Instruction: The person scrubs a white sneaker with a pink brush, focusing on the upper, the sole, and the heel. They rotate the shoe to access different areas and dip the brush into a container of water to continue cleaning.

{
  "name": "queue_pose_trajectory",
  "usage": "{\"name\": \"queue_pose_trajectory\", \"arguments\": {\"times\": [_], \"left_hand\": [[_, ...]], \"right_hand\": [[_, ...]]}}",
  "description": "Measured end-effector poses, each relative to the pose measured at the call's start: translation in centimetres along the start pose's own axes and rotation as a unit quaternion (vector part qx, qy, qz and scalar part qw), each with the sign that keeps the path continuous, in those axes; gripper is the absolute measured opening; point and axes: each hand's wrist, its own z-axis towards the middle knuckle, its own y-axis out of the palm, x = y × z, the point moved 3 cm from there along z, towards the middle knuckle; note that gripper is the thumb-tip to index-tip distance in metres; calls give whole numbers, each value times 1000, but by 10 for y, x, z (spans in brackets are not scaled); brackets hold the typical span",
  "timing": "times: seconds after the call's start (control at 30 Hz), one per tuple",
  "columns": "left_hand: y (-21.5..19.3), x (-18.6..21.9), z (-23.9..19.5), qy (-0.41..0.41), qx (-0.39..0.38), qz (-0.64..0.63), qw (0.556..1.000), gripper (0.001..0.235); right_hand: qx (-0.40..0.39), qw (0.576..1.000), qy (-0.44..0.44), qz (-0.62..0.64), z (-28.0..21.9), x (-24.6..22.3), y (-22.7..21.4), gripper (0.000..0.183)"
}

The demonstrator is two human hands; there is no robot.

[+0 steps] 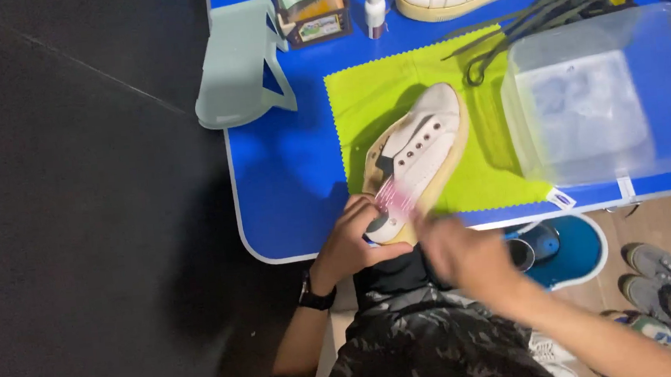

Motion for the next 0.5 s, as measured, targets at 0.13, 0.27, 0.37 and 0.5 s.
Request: {"name": "queue_pose_trajectory", "arguments": {"times": [0.13,0.27,0.37,0.5], "left_hand": [[-10,6,9,-25,19,-45,998,56],[-1,-7,-3,12,26,-9,1000,58],[-4,-7,-1,4,33,-18,999,59],[-6,1,1,-3,-19,-35,999,54]], "right_hand": [[19,1000,5,15,17,18,-5,28],[41,999,20,-29,-3,16,0,20],[20,1000,8,12,-7,22,5,19],[37,997,65,-19,-7,44,6,25]]}}
